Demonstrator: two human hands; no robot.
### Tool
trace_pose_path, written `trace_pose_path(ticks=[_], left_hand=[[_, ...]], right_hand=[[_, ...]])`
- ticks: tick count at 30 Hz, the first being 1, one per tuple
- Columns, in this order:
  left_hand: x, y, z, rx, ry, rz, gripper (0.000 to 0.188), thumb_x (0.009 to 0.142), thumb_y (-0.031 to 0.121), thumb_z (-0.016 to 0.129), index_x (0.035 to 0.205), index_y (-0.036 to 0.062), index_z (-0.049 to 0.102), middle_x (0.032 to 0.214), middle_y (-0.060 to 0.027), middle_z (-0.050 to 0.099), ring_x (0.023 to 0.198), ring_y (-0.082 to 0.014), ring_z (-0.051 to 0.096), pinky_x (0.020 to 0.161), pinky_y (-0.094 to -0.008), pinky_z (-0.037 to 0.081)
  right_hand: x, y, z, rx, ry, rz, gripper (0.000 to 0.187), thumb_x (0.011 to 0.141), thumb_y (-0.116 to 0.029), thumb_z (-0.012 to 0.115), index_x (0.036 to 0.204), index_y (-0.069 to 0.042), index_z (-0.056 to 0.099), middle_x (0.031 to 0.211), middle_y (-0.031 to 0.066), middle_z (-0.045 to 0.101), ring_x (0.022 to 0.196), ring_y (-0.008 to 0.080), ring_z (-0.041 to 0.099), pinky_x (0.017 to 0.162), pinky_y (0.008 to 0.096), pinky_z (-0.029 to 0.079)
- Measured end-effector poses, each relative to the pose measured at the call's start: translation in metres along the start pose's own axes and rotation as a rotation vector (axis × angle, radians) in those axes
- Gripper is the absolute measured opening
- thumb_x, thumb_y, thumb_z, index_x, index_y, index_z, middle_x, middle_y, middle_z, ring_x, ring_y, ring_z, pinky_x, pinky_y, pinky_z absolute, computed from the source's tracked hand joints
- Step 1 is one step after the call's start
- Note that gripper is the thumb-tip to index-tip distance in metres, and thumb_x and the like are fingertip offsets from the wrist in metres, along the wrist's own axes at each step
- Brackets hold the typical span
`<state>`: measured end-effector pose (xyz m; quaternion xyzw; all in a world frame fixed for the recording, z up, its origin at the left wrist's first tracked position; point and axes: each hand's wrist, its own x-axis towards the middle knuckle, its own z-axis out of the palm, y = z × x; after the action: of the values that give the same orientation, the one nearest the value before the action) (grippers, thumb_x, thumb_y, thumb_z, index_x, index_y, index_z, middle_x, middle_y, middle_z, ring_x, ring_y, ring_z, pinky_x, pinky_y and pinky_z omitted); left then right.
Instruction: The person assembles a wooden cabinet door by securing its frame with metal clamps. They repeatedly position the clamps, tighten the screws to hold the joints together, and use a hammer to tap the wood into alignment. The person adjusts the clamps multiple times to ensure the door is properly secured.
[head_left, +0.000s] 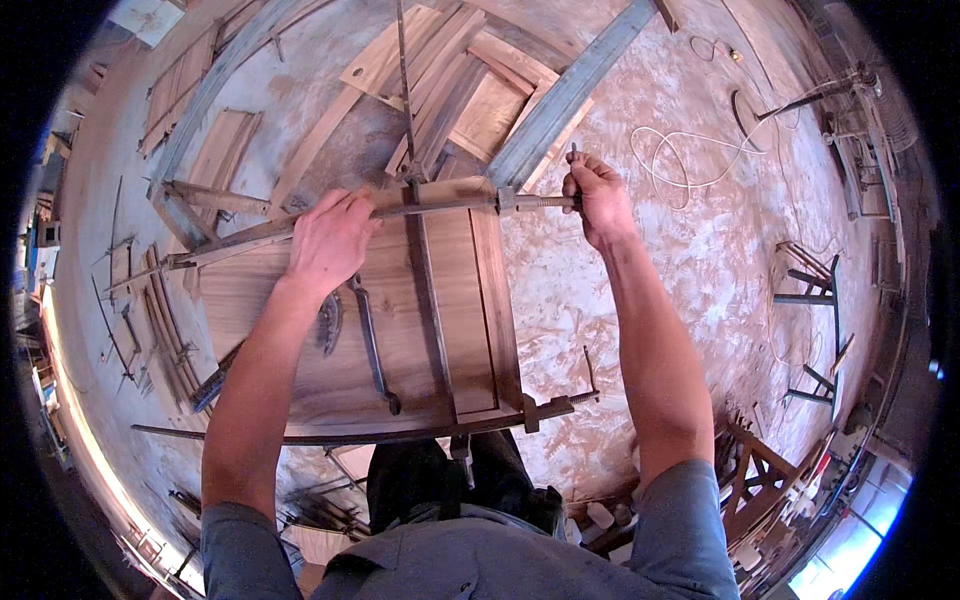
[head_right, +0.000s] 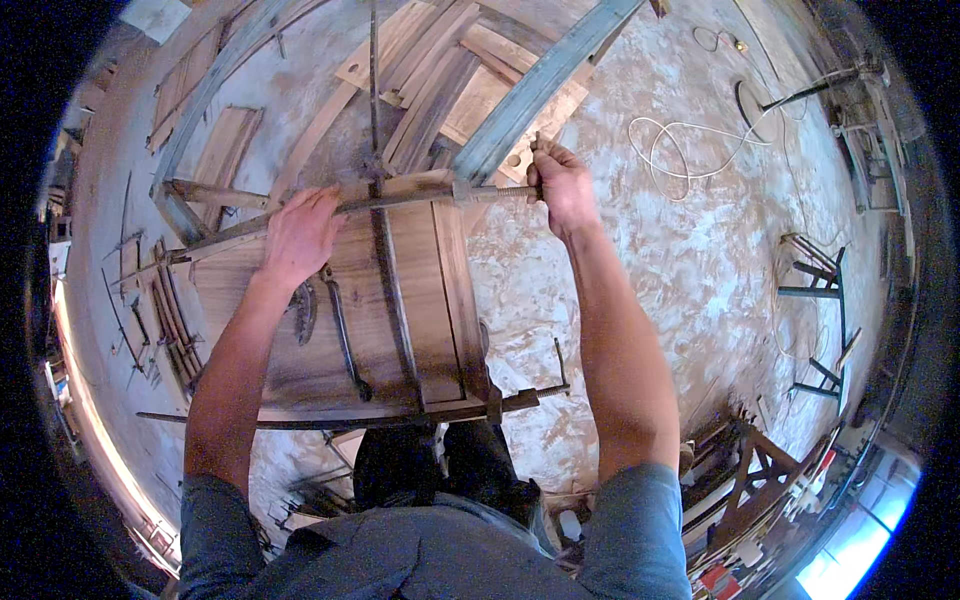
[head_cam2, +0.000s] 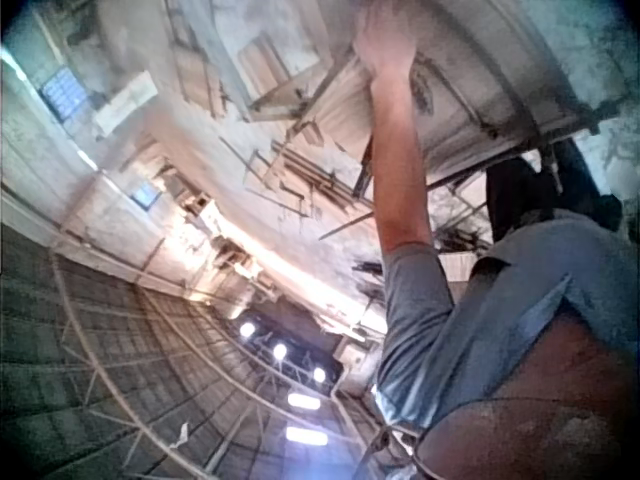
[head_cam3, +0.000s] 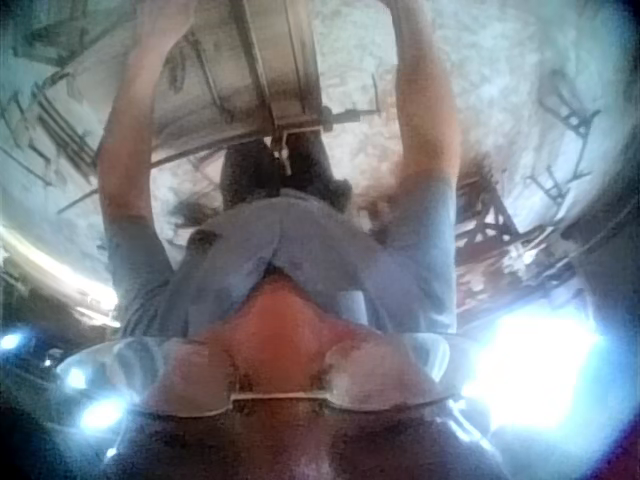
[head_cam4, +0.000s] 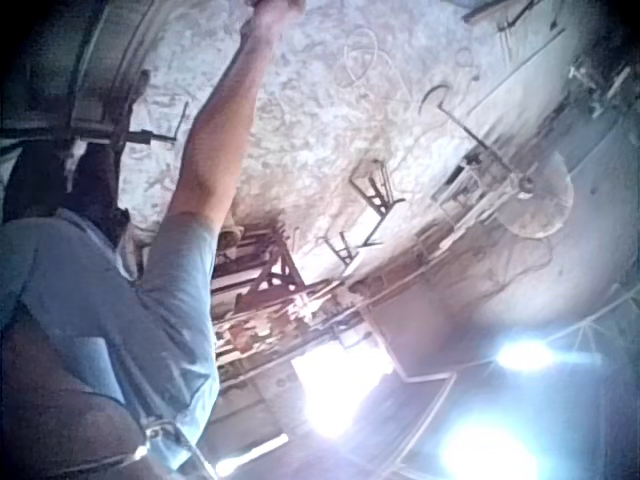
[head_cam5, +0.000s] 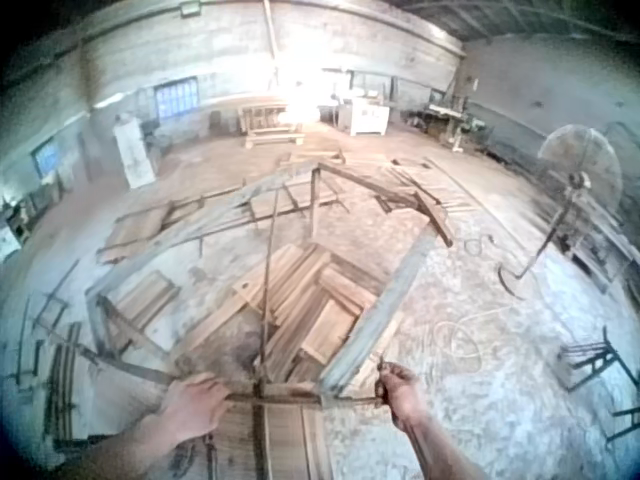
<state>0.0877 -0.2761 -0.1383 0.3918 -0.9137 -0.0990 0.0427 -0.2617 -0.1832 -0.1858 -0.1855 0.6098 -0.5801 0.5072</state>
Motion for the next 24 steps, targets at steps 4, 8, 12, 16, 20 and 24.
trace_pose_path(ticks=[4,8,12,16,20,24], left_hand=[[0.004,0.002,-0.002,-0.015,0.023,0.011,0.028,0.086,0.016,0.063,0.111,0.0040,0.061,0.107,-0.0140,0.067,0.106,-0.0302,0.061,0.085,-0.0415,0.052],[0.007,0.001,0.001,-0.009,0.119,0.054,0.018,0.083,0.017,0.067,0.093,0.0038,0.061,0.092,-0.0119,0.067,0.094,-0.0303,0.063,0.075,-0.0420,0.054],[0.008,0.000,0.002,-0.027,0.131,0.049,0.015,0.082,0.016,0.068,0.090,0.0052,0.060,0.090,-0.0118,0.066,0.093,-0.0306,0.063,0.075,-0.0421,0.054],[0.009,0.004,-0.001,-0.031,0.117,0.023,0.015,0.082,0.012,0.066,0.095,0.0056,0.061,0.091,-0.0122,0.067,0.093,-0.0301,0.063,0.076,-0.0420,0.053],[0.007,0.002,0.002,-0.070,0.171,0.042,0.014,0.084,0.016,0.063,0.095,0.0068,0.063,0.089,-0.0111,0.066,0.093,-0.0288,0.063,0.076,-0.0410,0.054],[0.012,0.001,0.003,0.113,-0.114,-0.057,0.015,0.086,0.022,0.058,0.091,0.0100,0.064,0.087,-0.0060,0.067,0.095,-0.0255,0.064,0.072,-0.0381,0.056]], right_hand=[[-0.010,-0.018,-0.009,-0.164,-0.119,-0.140,0.010,0.098,-0.013,0.053,0.098,-0.005,0.058,0.072,0.0023,0.060,0.063,0.0123,0.054,0.061,0.0267,0.045],[-0.022,-0.017,-0.024,-0.416,-0.225,-0.349,0.009,0.099,-0.008,0.052,0.097,-0.002,0.059,0.094,0.0082,0.070,0.088,0.0138,0.062,0.084,0.0297,0.050],[-0.039,-0.023,-0.026,-0.510,-0.189,-0.399,0.012,0.098,-0.006,0.055,0.104,-0.001,0.064,0.102,0.0064,0.071,0.096,0.0127,0.062,0.088,0.0280,0.049],[-0.040,-0.029,-0.030,-0.619,-0.160,-0.419,0.018,0.099,-0.010,0.055,0.110,0.000,0.065,0.102,0.0069,0.072,0.095,0.0131,0.063,0.086,0.0271,0.049],[-0.036,-0.025,-0.025,-0.532,-0.110,-0.339,0.021,0.099,-0.013,0.054,0.111,0.001,0.065,0.098,0.0097,0.071,0.092,0.0131,0.063,0.084,0.0285,0.050],[-0.027,-0.034,-0.023,-0.651,-0.020,-0.266,0.026,0.100,-0.019,0.051,0.106,0.002,0.065,0.095,0.0104,0.070,0.085,0.0157,0.065,0.080,0.0319,0.052]])
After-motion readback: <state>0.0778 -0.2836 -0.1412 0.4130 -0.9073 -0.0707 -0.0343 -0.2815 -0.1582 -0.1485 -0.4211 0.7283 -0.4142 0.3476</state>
